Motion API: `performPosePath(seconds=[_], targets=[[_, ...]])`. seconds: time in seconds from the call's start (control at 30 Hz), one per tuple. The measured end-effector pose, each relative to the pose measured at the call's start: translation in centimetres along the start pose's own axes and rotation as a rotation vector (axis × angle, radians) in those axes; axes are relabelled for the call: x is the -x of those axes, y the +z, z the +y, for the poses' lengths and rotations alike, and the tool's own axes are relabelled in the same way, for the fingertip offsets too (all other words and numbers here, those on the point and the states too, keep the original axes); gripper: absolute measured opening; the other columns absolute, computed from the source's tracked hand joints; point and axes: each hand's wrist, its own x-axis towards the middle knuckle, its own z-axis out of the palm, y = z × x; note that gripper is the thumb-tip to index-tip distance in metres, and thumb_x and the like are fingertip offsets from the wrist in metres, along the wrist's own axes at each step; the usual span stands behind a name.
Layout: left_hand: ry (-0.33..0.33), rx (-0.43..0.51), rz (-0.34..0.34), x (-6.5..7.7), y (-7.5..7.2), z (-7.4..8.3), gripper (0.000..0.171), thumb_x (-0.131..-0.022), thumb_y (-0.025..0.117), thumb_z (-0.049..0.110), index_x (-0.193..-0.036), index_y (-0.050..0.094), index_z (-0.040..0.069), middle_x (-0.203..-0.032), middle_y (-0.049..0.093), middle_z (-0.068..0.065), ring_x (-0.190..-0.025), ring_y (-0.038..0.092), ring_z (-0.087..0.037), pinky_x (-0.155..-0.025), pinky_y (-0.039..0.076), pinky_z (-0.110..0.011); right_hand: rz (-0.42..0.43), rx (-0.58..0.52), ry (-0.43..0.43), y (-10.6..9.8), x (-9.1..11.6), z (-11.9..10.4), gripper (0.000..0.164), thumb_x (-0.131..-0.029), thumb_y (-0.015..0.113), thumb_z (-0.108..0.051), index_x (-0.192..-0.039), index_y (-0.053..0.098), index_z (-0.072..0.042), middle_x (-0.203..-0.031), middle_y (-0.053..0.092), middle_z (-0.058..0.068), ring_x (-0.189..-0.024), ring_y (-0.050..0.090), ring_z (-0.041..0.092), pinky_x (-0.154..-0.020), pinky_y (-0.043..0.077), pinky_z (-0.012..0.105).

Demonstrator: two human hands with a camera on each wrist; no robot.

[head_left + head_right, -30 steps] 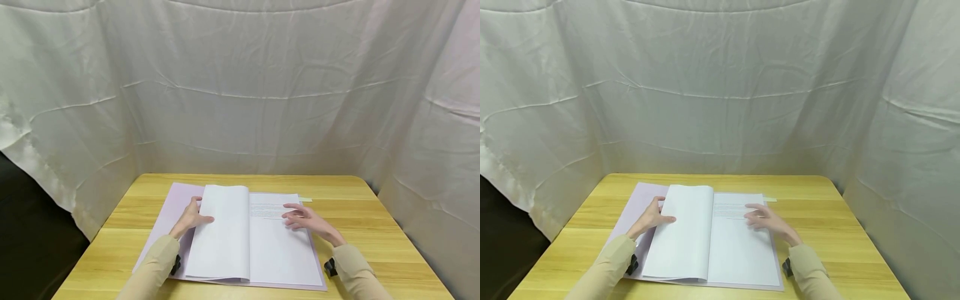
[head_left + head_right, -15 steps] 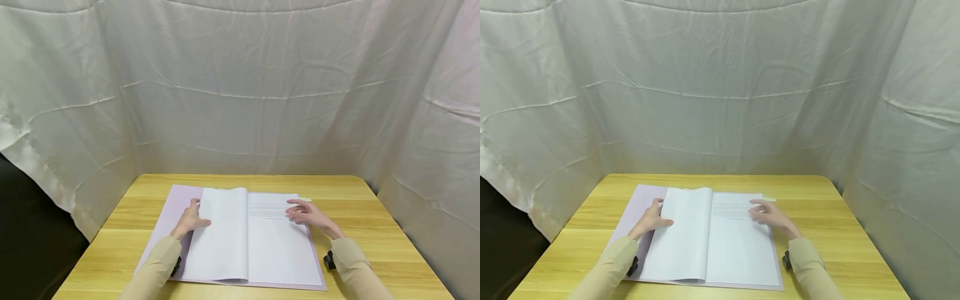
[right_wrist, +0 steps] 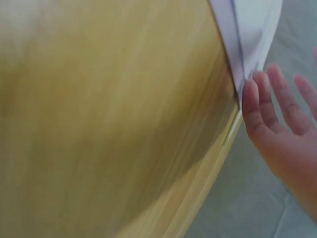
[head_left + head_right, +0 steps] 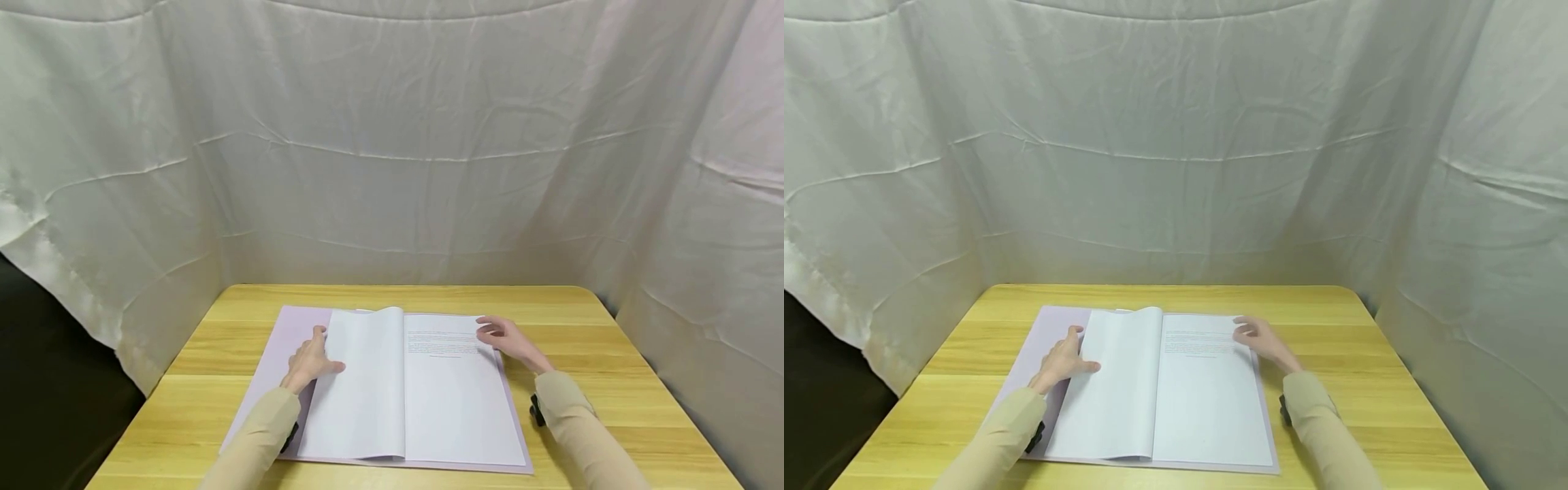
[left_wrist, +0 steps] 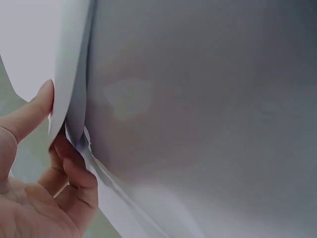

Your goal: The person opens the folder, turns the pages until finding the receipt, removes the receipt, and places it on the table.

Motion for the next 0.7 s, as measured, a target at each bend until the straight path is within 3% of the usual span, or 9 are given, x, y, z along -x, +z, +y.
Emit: performPosePath(seconds=[0.13,0.23,0.43,0.7], targets=[[0.002,-0.016,0.006,-0.1,0.2,-0.1,0.095,-0.074,0.090,0.023,-0.147,0.034,-0.001,-0.123,0.066,-0.029,-0.085,0.062,-0.034,-0.072,0.051,-0.050,0.077,0.097,-0.015,0.0,-0.8,0.8,0.050,-0.099,0.062,-0.015,-0.140,0.048,0.010,-0.134,0.058,0.034,-0.116,0.061,0.044,-0.097,0.054,0.052],[0.013,-0.019,0.025,-0.3,0.3,-0.1,0.095,-0.073,0.090,0.022,-0.146,0.036,-0.004,-0.129,0.062,-0.030,-0.091,0.064,-0.036,-0.073,0.054,-0.050,0.118,0.144,-0.017,0.0,-1.2,1.0,0.051,-0.097,0.064,-0.015,-0.139,0.050,0.010,-0.135,0.057,0.035,-0.115,0.059,0.045,-0.098,0.053,0.055],[0.041,-0.019,0.061,-0.4,0.5,-0.3,0.093,-0.071,0.092,0.020,-0.143,0.040,-0.007,-0.136,0.054,-0.032,-0.113,0.058,-0.045,-0.092,0.052,-0.055,0.145,0.202,0.030,0.0,-2.0,1.5,0.051,-0.095,0.066,-0.015,-0.139,0.052,0.007,-0.144,0.049,0.034,-0.129,0.048,0.056,-0.108,0.042,0.065],[0.111,-0.017,0.063,-0.4,0.8,-0.4,0.087,-0.072,0.090,0.015,-0.142,0.043,-0.009,-0.134,0.051,-0.033,-0.119,0.050,-0.044,-0.103,0.046,-0.055,0.167,0.250,0.036,0.3,-3.1,1.7,0.051,-0.094,0.066,-0.010,-0.140,0.050,0.008,-0.146,0.047,0.035,-0.137,0.041,0.055,-0.115,0.034,0.065]])
